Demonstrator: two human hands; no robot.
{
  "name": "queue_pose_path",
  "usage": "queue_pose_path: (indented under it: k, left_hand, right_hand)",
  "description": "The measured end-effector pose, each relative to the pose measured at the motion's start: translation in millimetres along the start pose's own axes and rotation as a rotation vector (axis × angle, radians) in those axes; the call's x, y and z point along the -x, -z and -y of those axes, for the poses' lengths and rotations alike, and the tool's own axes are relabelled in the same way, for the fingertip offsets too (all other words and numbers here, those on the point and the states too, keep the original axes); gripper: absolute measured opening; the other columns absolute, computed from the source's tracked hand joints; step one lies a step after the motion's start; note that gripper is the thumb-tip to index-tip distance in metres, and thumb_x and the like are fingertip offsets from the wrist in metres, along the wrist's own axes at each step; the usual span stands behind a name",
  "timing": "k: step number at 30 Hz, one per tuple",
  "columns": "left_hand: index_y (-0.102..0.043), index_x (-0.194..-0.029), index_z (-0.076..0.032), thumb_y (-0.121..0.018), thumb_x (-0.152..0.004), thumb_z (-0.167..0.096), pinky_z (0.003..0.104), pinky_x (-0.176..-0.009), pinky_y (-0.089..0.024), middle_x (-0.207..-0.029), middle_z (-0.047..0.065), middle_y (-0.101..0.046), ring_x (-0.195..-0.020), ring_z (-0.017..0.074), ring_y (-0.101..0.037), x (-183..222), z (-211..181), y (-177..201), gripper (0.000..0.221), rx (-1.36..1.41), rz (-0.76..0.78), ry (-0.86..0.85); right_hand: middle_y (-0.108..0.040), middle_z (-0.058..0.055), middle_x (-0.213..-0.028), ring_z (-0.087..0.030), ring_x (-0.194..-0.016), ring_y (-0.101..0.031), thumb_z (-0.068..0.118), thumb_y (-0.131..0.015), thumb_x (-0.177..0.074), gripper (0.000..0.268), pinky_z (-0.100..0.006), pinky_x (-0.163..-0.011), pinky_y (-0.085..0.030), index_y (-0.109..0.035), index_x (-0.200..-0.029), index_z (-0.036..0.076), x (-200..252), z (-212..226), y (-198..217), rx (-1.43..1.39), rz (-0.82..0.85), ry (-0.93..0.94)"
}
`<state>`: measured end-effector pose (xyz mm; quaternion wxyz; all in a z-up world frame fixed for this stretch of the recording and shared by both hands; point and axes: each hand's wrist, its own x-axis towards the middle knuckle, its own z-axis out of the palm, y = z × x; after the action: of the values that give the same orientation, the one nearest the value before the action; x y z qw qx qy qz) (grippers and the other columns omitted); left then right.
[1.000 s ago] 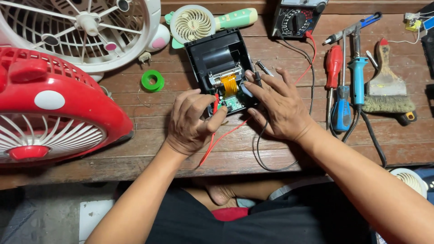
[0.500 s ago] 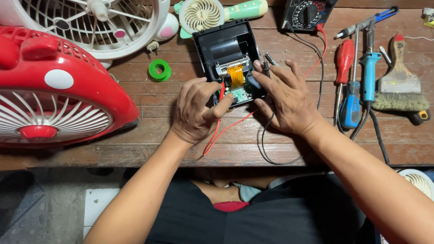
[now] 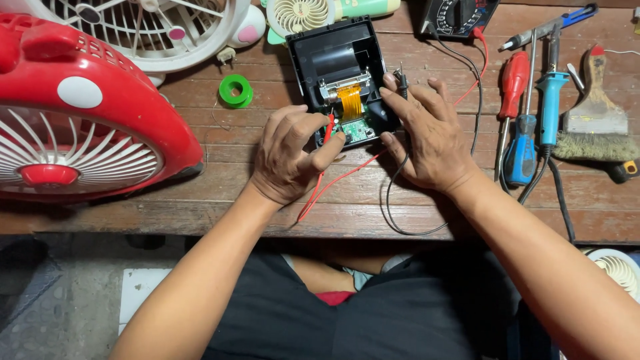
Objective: Using a digital multimeter to test electrical continuity and voltage points on a circuit board within a disassembled thermal printer.
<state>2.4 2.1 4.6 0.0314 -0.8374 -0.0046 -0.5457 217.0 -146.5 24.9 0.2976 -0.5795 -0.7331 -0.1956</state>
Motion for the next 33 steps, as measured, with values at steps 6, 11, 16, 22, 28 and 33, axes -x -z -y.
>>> queue_pose_path:
  k: [6,11,16,22,28,33]
  left_hand:
    - [-0.06,-0.118,-0.02,-0.056,-0.105,-0.019,0.043,-0.09,-0.06,-0.112,0.011,-0.061,-0.093,0.0261,-0.067,1,-2,2,0.013,0.02,-0.01,0.013]
    - [-0.063,-0.118,-0.015,-0.055,-0.106,-0.02,0.042,-0.087,-0.063,-0.111,0.013,-0.064,-0.092,0.0289,-0.07,7,-4,-6,0.015,0.123,-0.016,0.042]
    - [-0.066,-0.117,-0.008,-0.06,-0.103,-0.017,0.042,-0.082,-0.064,-0.111,0.014,-0.069,-0.093,0.0316,-0.073,13,-2,-9,0.018,0.173,-0.058,0.092]
    - [-0.068,-0.114,-0.007,-0.064,-0.102,-0.012,0.041,-0.08,-0.066,-0.112,0.015,-0.072,-0.093,0.0328,-0.075,3,-4,-1,0.014,0.167,-0.054,0.11]
    - [-0.067,-0.108,-0.006,-0.064,-0.102,-0.013,0.043,-0.08,-0.065,-0.106,0.014,-0.074,-0.089,0.0334,-0.075,-6,-8,-1,0.01,0.266,-0.08,0.159]
    - [-0.07,-0.102,-0.008,-0.063,-0.103,-0.021,0.043,-0.083,-0.065,-0.094,0.011,-0.073,-0.079,0.0302,-0.075,-10,-10,-9,0.014,0.386,-0.107,0.243]
  right_hand:
    - [-0.065,-0.018,-0.145,-0.033,-0.118,-0.06,0.023,-0.054,-0.106,0.047,-0.054,-0.114,-0.038,-0.06,-0.147,-0.001,1,-4,-4,0.051,-0.055,0.012]
    - [-0.07,-0.017,-0.136,-0.034,-0.117,-0.062,0.015,-0.054,-0.107,0.042,-0.054,-0.111,-0.042,-0.064,-0.143,-0.002,-3,0,3,0.057,-0.09,0.023]
    - [-0.076,-0.011,-0.127,-0.031,-0.12,-0.062,0.027,-0.048,-0.111,0.046,-0.053,-0.113,-0.043,-0.068,-0.139,-0.003,-1,-2,3,0.044,-0.109,0.029]
    - [-0.078,-0.009,-0.118,-0.031,-0.115,-0.063,0.04,-0.052,-0.107,0.048,-0.058,-0.114,-0.041,-0.076,-0.131,0.006,-1,-2,4,-0.013,-0.075,0.018]
    - [-0.079,-0.01,-0.113,-0.033,-0.103,-0.068,0.027,-0.06,-0.105,0.033,-0.05,-0.101,-0.053,-0.079,-0.119,0.003,-4,3,3,-0.052,-0.133,-0.003]
    - [-0.081,-0.011,-0.106,-0.03,-0.096,-0.071,0.011,-0.076,-0.096,0.017,-0.042,-0.097,-0.057,-0.082,-0.11,0.004,0,-1,2,-0.043,-0.165,-0.071]
